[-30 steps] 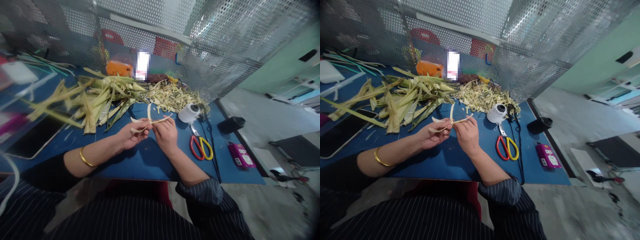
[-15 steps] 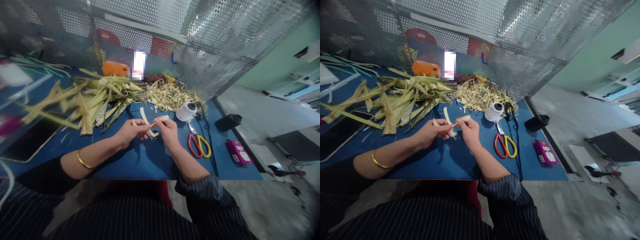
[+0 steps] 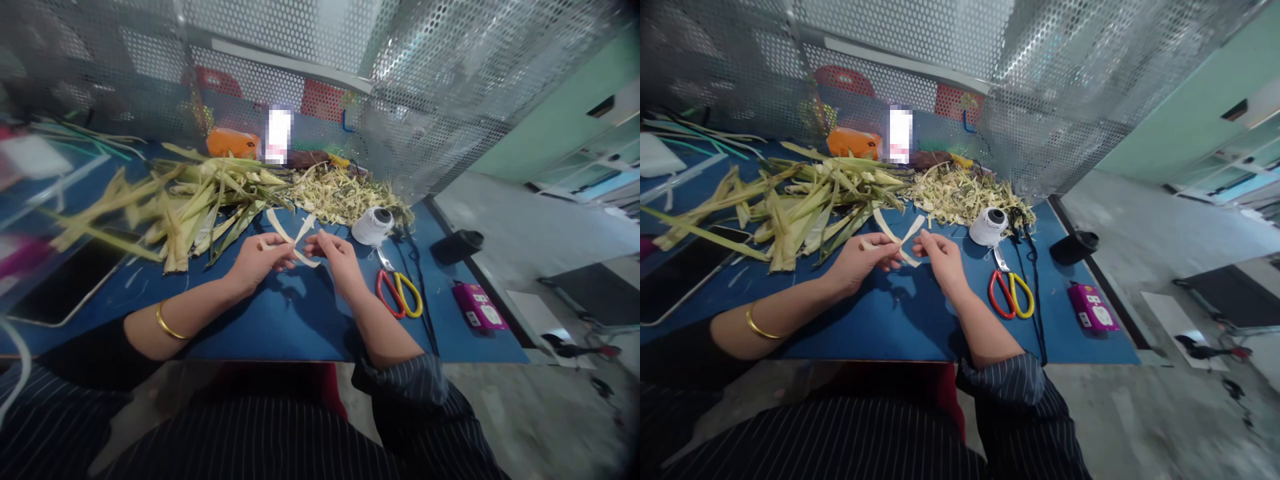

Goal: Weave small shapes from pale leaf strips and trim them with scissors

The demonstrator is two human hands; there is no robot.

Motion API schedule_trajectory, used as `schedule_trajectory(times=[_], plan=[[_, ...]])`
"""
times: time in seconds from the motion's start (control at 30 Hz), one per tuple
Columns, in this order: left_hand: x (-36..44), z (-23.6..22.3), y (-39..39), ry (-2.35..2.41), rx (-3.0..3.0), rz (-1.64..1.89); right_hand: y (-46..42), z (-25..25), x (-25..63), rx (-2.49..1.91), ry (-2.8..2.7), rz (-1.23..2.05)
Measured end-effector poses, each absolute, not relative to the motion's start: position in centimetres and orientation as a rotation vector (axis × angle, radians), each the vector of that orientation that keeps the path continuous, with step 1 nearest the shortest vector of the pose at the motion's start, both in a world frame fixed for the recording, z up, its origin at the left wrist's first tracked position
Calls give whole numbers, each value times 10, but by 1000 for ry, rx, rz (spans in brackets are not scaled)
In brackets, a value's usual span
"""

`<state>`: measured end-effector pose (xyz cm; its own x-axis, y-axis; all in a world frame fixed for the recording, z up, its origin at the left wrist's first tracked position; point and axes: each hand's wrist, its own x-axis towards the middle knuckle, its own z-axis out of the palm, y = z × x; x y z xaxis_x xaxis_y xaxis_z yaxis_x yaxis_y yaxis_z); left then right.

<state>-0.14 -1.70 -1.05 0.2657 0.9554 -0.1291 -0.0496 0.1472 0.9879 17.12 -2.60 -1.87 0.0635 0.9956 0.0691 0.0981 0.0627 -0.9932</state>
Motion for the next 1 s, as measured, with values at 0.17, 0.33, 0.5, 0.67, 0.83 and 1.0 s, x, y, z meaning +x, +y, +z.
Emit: schedule_trajectory(times=[0.17,0.33,0.5,0.67,0.83,1.0], plan=[[0,-10,-15,1058,1228,955,-31,-19,171,-1391,-1530,966],[-1,-7,-11,956,1118,843,-32,-21,175,-1412,-1685,533],[-10,-2,-2,763,910,780,-32,-12,182,-1313,-1796,210],[-10,-1,-4,837,904,789,-33,-13,178,-1295,-1921,35],[-5,-13,-8,967,1005,874,-36,-20,171,-1283,-2020,64],[-3,-16,-5,1045,1028,952,-38,-19,169,-1245,-1953,429]])
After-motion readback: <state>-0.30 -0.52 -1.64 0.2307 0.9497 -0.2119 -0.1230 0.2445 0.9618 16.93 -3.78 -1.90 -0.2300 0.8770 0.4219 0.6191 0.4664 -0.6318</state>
